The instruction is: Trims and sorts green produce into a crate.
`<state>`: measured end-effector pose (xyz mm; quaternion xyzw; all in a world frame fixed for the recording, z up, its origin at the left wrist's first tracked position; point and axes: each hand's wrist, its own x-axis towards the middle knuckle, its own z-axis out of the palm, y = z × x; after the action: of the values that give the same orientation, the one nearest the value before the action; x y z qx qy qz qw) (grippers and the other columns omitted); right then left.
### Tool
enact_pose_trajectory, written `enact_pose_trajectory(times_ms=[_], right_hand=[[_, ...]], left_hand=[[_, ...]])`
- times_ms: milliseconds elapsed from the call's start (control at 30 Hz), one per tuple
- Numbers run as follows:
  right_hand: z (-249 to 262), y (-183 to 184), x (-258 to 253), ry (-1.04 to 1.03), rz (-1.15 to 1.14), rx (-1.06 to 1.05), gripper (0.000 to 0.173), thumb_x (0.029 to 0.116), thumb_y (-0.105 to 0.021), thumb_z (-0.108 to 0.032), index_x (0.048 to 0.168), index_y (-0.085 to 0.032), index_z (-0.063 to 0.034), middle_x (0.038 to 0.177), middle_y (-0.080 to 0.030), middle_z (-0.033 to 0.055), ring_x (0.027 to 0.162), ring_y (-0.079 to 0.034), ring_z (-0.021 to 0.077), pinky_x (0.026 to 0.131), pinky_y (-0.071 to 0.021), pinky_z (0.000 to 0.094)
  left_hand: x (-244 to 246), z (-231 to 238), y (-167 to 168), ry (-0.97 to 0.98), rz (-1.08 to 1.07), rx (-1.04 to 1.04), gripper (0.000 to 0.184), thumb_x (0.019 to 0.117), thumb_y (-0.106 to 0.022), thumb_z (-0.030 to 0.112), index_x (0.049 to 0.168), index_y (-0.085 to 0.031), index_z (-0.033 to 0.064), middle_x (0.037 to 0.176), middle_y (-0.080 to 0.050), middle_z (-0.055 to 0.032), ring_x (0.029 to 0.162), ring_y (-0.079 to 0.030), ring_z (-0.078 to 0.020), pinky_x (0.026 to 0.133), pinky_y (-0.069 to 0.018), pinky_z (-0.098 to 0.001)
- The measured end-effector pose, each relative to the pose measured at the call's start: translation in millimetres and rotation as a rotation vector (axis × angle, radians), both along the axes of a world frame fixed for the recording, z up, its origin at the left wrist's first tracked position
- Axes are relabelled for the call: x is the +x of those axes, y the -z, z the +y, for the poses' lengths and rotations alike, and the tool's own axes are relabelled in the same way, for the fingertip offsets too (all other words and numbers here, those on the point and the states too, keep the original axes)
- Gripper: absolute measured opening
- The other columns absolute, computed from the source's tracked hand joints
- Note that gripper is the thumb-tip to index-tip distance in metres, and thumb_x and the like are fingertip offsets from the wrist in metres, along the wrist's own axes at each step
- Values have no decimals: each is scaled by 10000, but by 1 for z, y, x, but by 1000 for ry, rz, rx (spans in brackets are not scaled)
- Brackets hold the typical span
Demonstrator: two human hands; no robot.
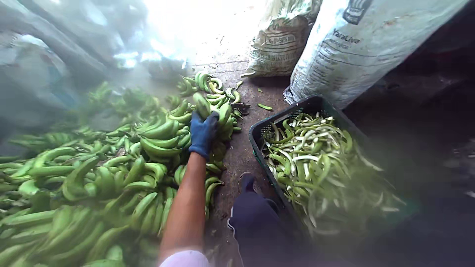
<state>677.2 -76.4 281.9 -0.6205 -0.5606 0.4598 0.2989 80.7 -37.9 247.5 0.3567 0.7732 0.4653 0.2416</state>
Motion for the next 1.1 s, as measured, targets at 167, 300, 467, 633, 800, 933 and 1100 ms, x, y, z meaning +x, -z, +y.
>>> enact_pose_trajectory(times_ms=[167,300,467,633,800,933,1100], right_hand=[[15,15,0,12,69,93,462,1013,-586,-220,1445,-463,-113,1079,-704,28,794,-680,68,689,-591,263],[3,-19,-72,99,192,142,449,1025,-570,-172,1455,-442,-200,1117,-684,41,877,-694,130,769,-608,312],[24,52,-85,-166,294,19,432,1031,-603,-325,1442,-492,-259,1059,-701,53,798,-691,167,696,-606,369],[20,77,-124,-187,344,-301,376,1049,-583,-325,1371,-551,-134,982,-710,127,744,-714,240,649,-622,401],[24,86,-137,-236,211,-300,362,1034,-605,-345,1349,-566,-170,935,-700,107,697,-694,220,606,-602,385],[17,96,-145,-341,71,-280,367,1041,-593,-336,1355,-581,-145,956,-702,132,726,-680,236,651,-584,417],[4,80,-171,-313,222,-363,391,1039,-594,-371,1325,-581,-104,910,-728,143,691,-730,261,620,-629,400]], left_hand=[[140,28,-67,283,117,-9,733,936,-621,545,1534,-400,185,1242,-671,-145,1124,-662,-298,954,-526,-582],[237,30,-33,498,143,-134,684,958,-631,452,1529,-412,144,1237,-671,-185,1138,-653,-351,961,-517,-607],[292,-6,16,569,96,-136,548,923,-675,441,1424,-541,264,1277,-639,-156,1124,-627,-386,868,-525,-645],[262,-18,57,452,-650,158,456,970,-629,481,1359,-533,265,943,-666,-16,712,-630,-132,603,-563,-344],[234,-20,50,361,-867,51,208,1020,-545,228,1154,-597,76,893,-666,-75,739,-656,-172,652,-585,-354],[212,-20,36,253,-566,-174,468,893,-693,101,1307,-489,25,974,-644,-141,776,-639,-217,641,-559,-392],[209,-36,35,279,-572,-79,657,813,-716,-11,1391,-416,75,1047,-646,-161,802,-655,-239,643,-573,-397]])
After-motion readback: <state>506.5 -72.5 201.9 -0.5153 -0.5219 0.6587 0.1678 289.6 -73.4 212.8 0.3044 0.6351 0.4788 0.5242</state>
